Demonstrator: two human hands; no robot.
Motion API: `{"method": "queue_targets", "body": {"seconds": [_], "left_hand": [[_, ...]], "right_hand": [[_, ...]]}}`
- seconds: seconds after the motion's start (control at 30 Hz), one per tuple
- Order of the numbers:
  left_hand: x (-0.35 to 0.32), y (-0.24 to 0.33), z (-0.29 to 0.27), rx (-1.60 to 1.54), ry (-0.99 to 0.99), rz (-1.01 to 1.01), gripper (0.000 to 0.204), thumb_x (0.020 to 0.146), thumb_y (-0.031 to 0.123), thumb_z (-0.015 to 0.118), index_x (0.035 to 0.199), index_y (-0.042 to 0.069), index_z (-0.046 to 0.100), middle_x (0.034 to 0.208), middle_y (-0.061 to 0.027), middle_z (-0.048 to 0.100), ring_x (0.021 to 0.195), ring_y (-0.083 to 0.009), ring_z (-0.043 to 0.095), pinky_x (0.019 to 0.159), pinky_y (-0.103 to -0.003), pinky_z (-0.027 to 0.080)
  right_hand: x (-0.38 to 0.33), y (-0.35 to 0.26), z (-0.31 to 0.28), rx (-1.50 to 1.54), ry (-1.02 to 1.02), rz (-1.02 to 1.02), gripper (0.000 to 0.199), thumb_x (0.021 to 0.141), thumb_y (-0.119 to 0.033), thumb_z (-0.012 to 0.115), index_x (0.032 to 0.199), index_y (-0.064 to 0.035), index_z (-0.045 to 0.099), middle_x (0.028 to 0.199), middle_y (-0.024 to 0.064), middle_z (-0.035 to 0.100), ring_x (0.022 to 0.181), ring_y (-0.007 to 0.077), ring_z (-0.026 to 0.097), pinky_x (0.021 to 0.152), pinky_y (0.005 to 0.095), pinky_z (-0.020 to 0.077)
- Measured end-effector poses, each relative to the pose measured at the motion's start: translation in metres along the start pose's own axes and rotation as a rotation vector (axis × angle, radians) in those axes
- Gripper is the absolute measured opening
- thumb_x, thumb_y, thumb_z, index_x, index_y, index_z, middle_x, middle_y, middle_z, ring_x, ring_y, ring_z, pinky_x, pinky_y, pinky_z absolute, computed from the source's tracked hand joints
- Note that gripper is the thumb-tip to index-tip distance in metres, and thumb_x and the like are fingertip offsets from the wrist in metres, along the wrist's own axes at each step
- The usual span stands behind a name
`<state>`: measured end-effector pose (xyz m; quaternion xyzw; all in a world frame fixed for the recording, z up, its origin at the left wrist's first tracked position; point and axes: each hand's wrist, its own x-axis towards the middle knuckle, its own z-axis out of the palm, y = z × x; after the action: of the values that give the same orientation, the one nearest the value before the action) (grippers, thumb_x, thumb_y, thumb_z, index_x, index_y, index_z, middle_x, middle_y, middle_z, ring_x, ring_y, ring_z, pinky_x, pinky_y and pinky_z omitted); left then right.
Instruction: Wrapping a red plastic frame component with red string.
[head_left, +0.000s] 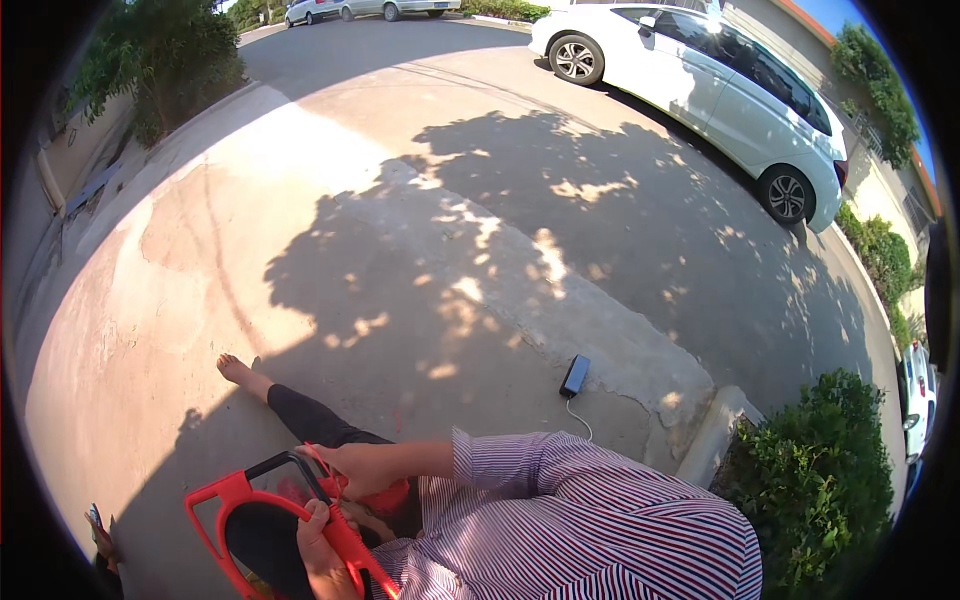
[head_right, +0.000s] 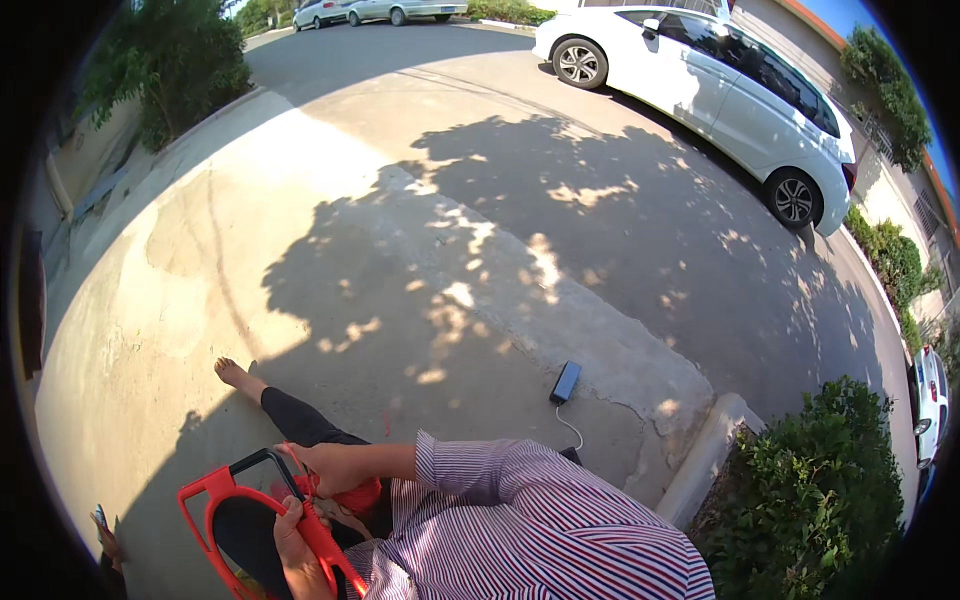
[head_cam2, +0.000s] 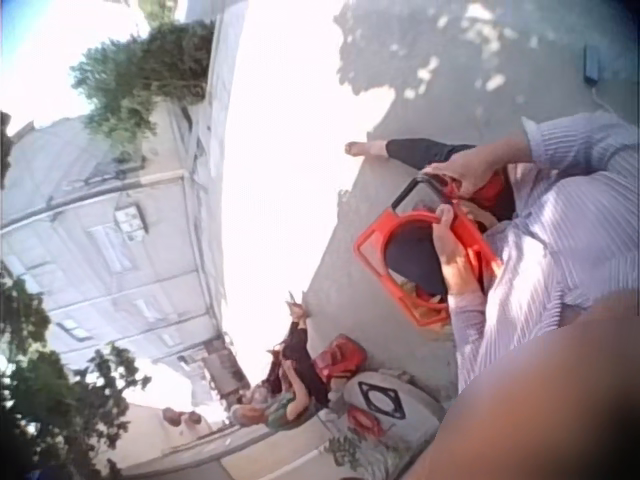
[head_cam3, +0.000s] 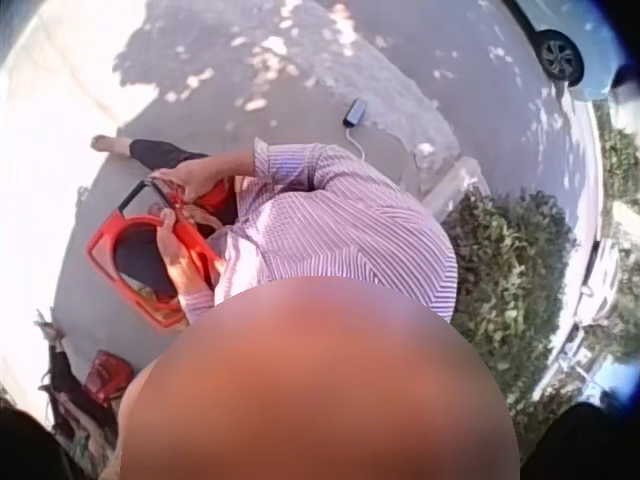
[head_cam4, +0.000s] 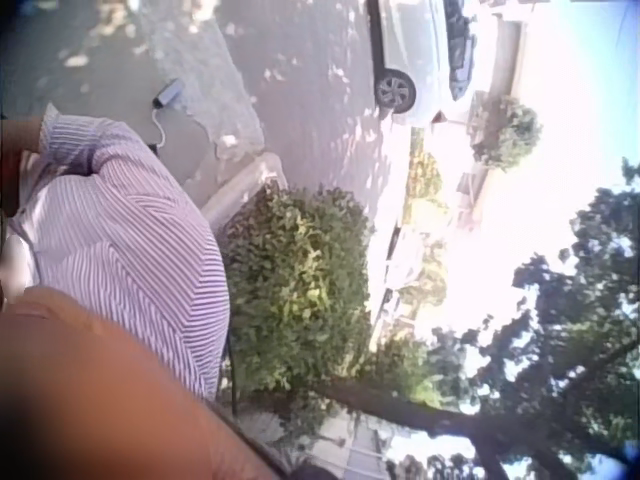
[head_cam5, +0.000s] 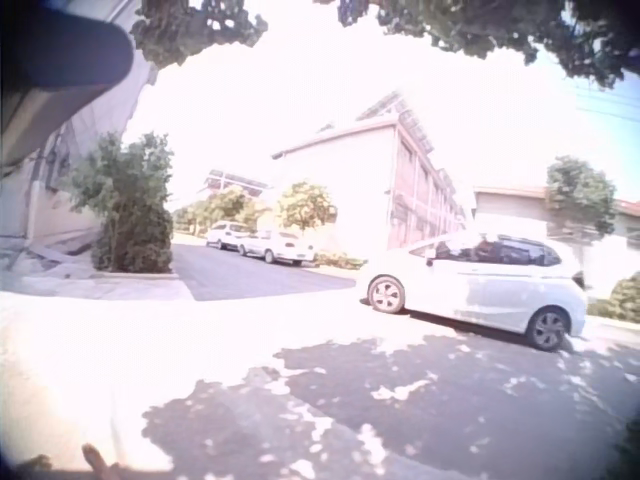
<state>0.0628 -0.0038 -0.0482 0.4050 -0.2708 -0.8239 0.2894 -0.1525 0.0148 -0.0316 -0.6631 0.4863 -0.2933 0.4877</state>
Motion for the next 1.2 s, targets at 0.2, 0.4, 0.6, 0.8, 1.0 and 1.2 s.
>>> {"method": "queue_targets", "body": {"seconds": [0.2, 0.4, 0.6, 0.8, 1.0, 1.2], "left_hand": [[-0.001, -0.007, 0.003, -0.067, -0.002, -0.006, 0.013, 0.085, 0.006, 0.059, 0.095, 0.006, 0.052, 0.081, -0.0127, 0.062, 0.064, -0.0245, 0.063, 0.056, -0.035, 0.057], [0.0, -0.009, 0.004, -0.107, -0.047, -0.012, 0.018, 0.088, 0.008, 0.062, 0.103, 0.005, 0.053, 0.085, -0.0118, 0.063, 0.066, -0.0244, 0.064, 0.056, -0.034, 0.057], [0.009, -0.007, 0.009, -0.056, -0.098, 0.011, 0.02, 0.088, 0.011, 0.063, 0.104, 0.005, 0.053, 0.089, -0.0134, 0.063, 0.067, -0.0248, 0.065, 0.055, -0.035, 0.057], [0.007, -0.01, -0.001, 0.0, -0.08, 0.031, 0.023, 0.086, 0.014, 0.065, 0.104, 0.004, 0.055, 0.084, -0.0118, 0.063, 0.066, -0.0237, 0.065, 0.054, -0.033, 0.055], [-0.018, -0.003, 0.01, -0.092, 0.034, -0.058, 0.016, 0.084, 0.007, 0.062, 0.098, 0.001, 0.058, 0.078, -0.0114, 0.063, 0.062, -0.0235, 0.064, 0.055, -0.035, 0.055], [-0.002, 0.008, 0.007, -0.051, -0.008, 0.0, 0.013, 0.089, 0.014, 0.066, 0.087, 0.006, 0.057, 0.074, -0.0114, 0.064, 0.059, -0.0207, 0.065, 0.055, -0.032, 0.057]], "right_hand": [[0.017, -0.004, -0.003, 0.127, 0.071, -0.042, 0.105, 0.07, -0.003, 0.069, 0.154, -0.0045, 0.005, 0.087, 0.0156, 0.06, 0.083, 0.0271, 0.062, 0.071, 0.0356, 0.0475], [0.023, 0.002, 0.002, 0.643, -0.017, -0.18, 0.106, 0.07, 0.004, 0.062, 0.156, -0.012, 0.001, 0.097, 0.0107, 0.059, 0.084, 0.0181, 0.061, 0.073, 0.0281, 0.0485], [0.04, -0.011, 0.008, 0.709, 0.07, -0.194, 0.088, 0.071, 0.001, 0.066, 0.149, -0.0066, 0.026, 0.101, 0.0078, 0.059, 0.089, 0.0148, 0.061, 0.078, 0.0258, 0.0502], [0.048, -0.012, 0.013, 0.065, 0.383, -0.201, 0.05, 0.076, -0.007, 0.074, 0.119, -0.0004, 0.052, 0.11, 0.0139, 0.059, 0.099, 0.0267, 0.062, 0.087, 0.0358, 0.049], [0.01, -0.051, -0.013, -0.138, 0.552, -0.168, 0.038, 0.069, -0.029, 0.073, 0.09, -0.0014, 0.056, 0.091, 0.0159, 0.062, 0.088, 0.0366, 0.064, 0.079, 0.0432, 0.0512], [-0.021, -0.034, -0.055, -0.828, -0.041, 0.22, 0.041, 0.063, -0.035, 0.067, 0.085, -0.0013, 0.064, 0.089, 0.0159, 0.067, 0.086, 0.0342, 0.065, 0.075, 0.0434, 0.0515]]}}
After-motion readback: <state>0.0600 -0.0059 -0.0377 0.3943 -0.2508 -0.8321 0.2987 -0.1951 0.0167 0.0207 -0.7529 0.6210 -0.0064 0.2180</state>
